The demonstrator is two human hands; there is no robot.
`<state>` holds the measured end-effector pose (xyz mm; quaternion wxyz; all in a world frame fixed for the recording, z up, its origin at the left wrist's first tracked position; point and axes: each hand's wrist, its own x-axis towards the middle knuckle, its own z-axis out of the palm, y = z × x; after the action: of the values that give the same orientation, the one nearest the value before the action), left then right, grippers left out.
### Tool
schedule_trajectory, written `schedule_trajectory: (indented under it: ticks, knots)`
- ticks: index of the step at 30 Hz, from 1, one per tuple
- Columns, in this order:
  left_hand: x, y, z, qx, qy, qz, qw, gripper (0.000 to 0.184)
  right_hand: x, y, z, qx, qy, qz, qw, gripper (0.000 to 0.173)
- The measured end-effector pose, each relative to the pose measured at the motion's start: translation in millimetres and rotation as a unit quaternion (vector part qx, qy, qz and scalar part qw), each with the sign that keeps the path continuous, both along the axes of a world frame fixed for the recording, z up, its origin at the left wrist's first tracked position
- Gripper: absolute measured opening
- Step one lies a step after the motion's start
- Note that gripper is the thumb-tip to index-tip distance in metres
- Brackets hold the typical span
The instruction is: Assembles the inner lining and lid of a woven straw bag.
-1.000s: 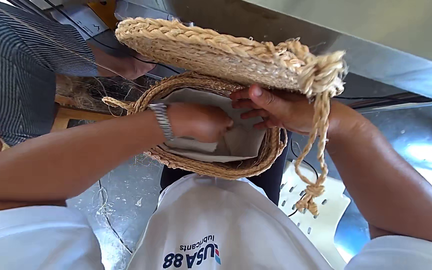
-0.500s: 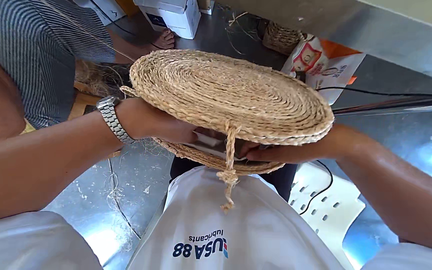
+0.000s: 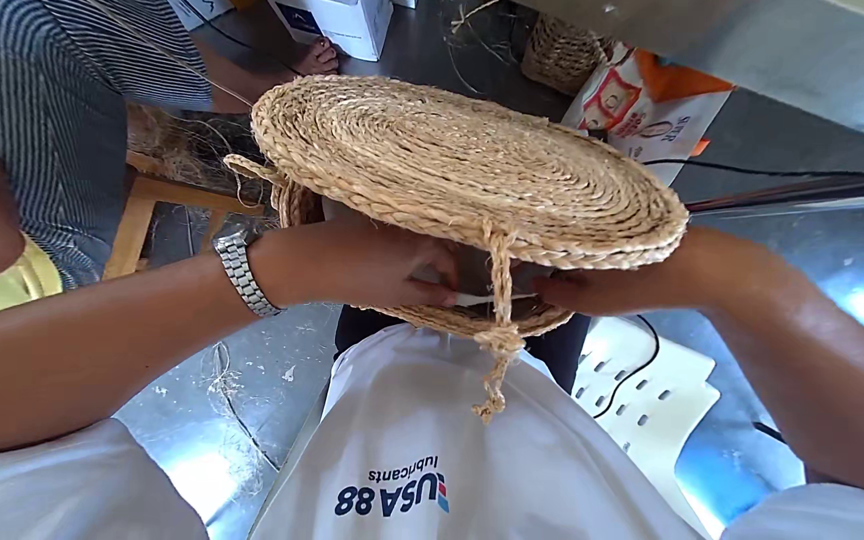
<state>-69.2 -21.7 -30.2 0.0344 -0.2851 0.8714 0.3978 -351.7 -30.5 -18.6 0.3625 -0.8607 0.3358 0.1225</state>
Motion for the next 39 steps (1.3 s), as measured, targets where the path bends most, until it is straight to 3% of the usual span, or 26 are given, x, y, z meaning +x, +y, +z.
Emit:
schedule_trajectory:
  ticks: [5,12,20,28,32,36,39]
  knots:
    - [-7,7,-1,-0.023,0.016,-0.009,1.000,0.017,-11,-1,-2,0.011,-0.003,0.016,1.000,0.011]
    - [-9,17,-7,-0.052,0.017,0.021,0.998,0.015,-20,5,-18,-0.055,-0.101,0.045,0.992,0.015]
    - [-5,19,-10,0.005,0.022,0.010,1.000,0.029,-20,6,-13,-0.032,-0.087,0.040,0.995,0.010]
    - [4,55,-11,-0.164,-0.009,-0.005,0.986,0.052,-23,14,-6,-0.042,-0.114,-0.013,0.993,0.005]
    - [16,65,-18,-0.221,-0.008,0.044,0.974,0.036,-24,20,-3,-0.064,-0.146,-0.045,0.986,0.011]
    - [13,67,-5,-0.227,0.012,0.101,0.968,0.020,-5,16,29,0.074,0.024,-0.107,0.991,0.022]
    - [14,65,-5,-0.225,0.023,0.101,0.969,0.020,-10,28,19,0.048,-0.061,-0.178,0.981,0.015]
